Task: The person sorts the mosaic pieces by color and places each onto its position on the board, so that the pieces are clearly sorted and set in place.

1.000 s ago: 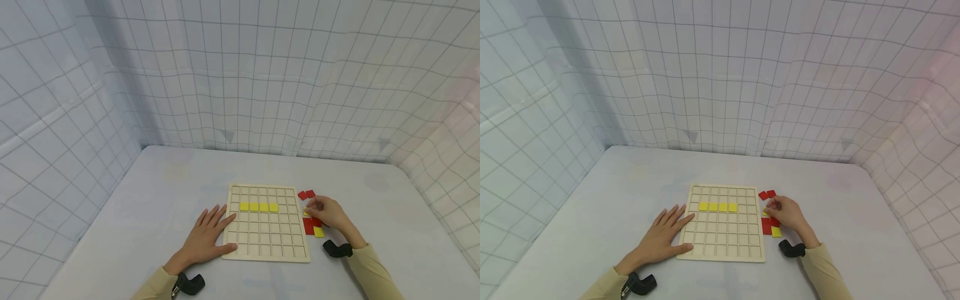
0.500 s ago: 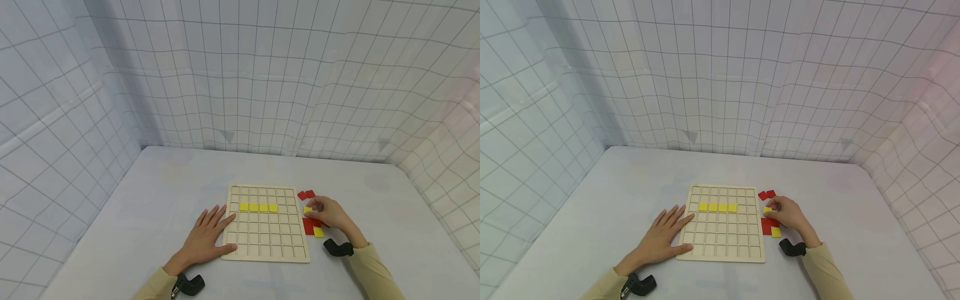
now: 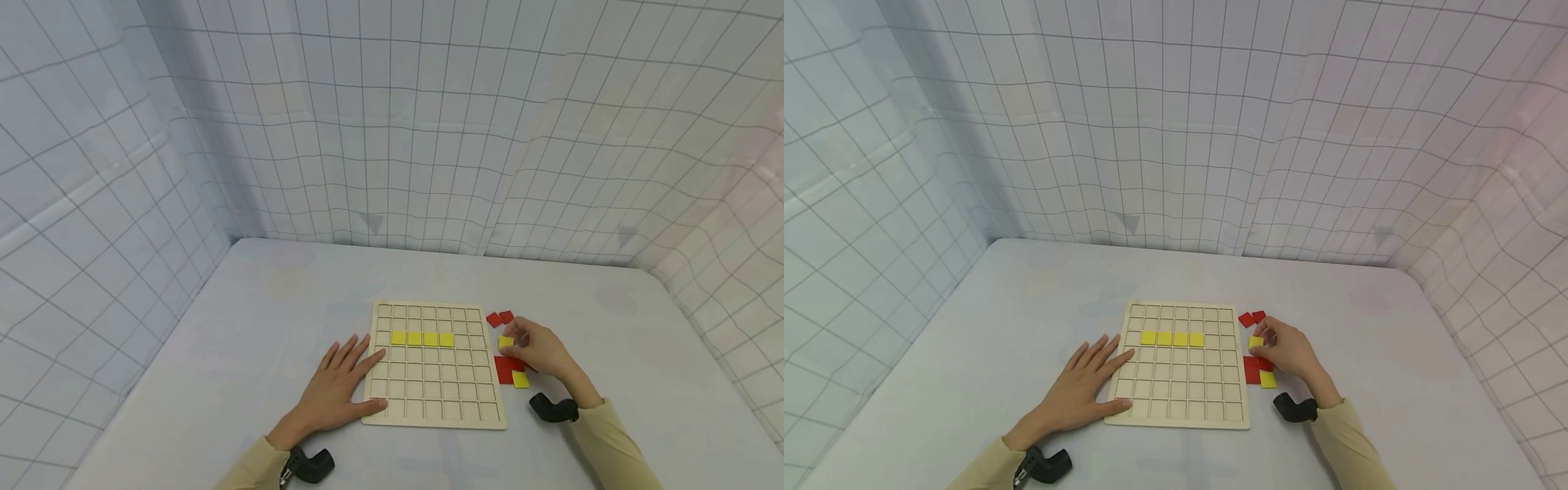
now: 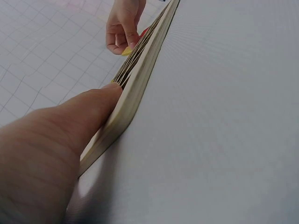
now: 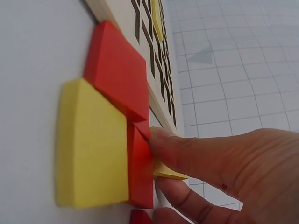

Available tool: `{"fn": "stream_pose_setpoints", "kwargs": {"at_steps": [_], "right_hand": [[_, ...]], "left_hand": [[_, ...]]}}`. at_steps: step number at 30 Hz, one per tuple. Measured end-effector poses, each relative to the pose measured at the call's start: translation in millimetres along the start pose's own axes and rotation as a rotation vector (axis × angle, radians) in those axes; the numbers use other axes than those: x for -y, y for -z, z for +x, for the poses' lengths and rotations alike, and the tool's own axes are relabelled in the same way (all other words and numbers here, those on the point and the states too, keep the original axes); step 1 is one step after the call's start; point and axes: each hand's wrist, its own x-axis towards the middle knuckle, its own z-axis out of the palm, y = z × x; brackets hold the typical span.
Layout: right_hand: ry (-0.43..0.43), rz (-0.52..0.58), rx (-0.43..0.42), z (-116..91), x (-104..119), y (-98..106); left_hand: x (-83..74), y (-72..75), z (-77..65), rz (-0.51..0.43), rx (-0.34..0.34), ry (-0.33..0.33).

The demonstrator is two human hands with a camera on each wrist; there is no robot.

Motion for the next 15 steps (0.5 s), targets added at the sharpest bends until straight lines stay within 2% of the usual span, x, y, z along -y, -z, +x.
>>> {"fn": "stream_pose_setpoints", "kwargs": {"at_steps": [7, 15], "right_hand": [[0.022, -0.021, -0.035, 0.3, -3.3, -0.5], [0.057, 0.039, -0.054, -1.6, -3.6, -1.6]], "left_hand": [[0.2, -0.5, 0.0, 0.003, -0.003, -0.001], [0.4, -0.2, 0.1, 0.000, -0.005, -0.004]]}}
